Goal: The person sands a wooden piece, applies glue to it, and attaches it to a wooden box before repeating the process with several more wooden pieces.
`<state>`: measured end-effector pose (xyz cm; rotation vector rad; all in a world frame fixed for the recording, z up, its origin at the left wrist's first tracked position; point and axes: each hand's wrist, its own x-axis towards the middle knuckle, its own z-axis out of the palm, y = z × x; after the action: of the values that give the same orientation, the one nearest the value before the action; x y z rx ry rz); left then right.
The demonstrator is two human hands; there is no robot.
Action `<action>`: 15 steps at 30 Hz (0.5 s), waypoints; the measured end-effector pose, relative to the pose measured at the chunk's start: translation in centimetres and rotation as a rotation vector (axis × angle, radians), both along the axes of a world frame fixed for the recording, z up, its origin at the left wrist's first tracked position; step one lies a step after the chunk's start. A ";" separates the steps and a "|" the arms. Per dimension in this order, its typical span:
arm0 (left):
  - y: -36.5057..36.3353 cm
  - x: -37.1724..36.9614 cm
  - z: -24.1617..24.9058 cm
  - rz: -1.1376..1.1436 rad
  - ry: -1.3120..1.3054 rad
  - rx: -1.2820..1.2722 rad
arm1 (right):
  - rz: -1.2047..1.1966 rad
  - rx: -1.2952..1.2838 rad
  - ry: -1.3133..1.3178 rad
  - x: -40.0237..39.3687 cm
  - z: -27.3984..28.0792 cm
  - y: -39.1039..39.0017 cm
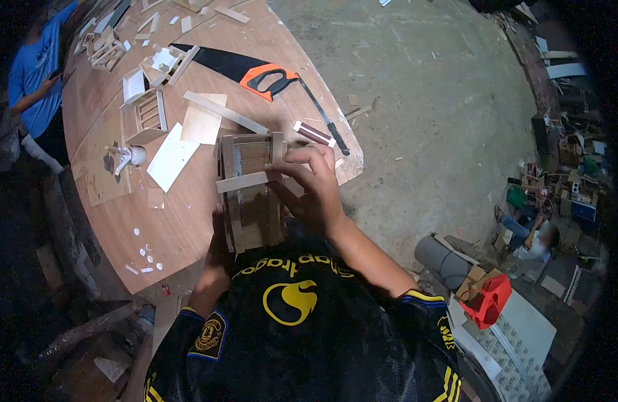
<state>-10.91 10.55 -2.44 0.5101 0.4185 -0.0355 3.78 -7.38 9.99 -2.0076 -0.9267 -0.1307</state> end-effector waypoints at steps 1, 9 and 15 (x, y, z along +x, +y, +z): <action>-0.2 -0.7 0.6 -0.005 -0.022 0.008 | -0.003 -0.001 0.014 0.0 0.1 -0.2; -2.3 1.9 3.7 0.018 -0.158 0.099 | -0.145 0.583 0.683 -1.5 -1.3 -2.2; -1.5 4.6 6.2 0.023 -0.290 0.169 | 0.029 -0.049 0.380 -3.2 3.5 -1.9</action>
<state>-6.35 9.04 3.73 0.6668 0.1432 0.0957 0.57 -9.26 13.54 -1.9703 -0.7182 0.2838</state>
